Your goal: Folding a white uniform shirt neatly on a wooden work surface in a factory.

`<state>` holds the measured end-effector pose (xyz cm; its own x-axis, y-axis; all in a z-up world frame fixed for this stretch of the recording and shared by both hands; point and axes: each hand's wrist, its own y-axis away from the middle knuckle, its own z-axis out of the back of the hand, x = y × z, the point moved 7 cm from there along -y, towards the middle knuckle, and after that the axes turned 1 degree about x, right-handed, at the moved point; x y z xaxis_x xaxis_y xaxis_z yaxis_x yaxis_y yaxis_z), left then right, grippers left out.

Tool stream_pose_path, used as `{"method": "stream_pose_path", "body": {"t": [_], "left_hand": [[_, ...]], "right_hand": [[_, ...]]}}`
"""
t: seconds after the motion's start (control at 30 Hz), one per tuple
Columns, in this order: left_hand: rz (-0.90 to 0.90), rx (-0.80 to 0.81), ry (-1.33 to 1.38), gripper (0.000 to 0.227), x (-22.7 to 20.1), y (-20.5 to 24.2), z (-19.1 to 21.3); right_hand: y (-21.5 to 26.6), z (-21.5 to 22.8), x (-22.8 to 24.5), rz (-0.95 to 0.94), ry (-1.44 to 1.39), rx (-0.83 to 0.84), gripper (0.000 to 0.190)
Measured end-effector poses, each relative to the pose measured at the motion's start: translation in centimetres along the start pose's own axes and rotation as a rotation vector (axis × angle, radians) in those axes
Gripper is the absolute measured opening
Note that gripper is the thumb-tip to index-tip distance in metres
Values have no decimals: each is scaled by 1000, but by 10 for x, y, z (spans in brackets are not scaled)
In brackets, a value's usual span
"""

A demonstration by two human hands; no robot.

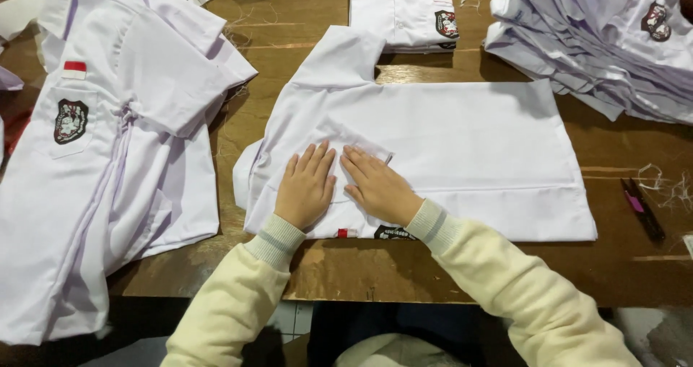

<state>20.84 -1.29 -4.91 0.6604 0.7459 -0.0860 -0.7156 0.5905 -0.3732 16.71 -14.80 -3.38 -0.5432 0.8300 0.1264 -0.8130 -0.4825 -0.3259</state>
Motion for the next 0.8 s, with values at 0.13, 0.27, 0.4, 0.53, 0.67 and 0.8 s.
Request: {"method": "stream_pose_path", "body": {"t": [0.13,0.27,0.4,0.53,0.67,0.8], "left_hand": [[30,-5,-25,57,1,-4,4],[114,184,-5,64,7,-17,4],[228,166,-31,57,19,-44,2],[356,106,-6,52,46,-73,-36],[497,-39,-7,42,70,-89,-54],[559,51,202,43,79,-99,-56]], "right_hand": [[1,-5,-1,-48,4,53,61],[3,-3,-2,-130,108,21,65],[4,1,-2,-180,112,55,65],[3,-4,-3,-184,130,59,65],[4,-10,-6,-213,95,134,65],[3,-8,-5,-223,83,144,66]]}}
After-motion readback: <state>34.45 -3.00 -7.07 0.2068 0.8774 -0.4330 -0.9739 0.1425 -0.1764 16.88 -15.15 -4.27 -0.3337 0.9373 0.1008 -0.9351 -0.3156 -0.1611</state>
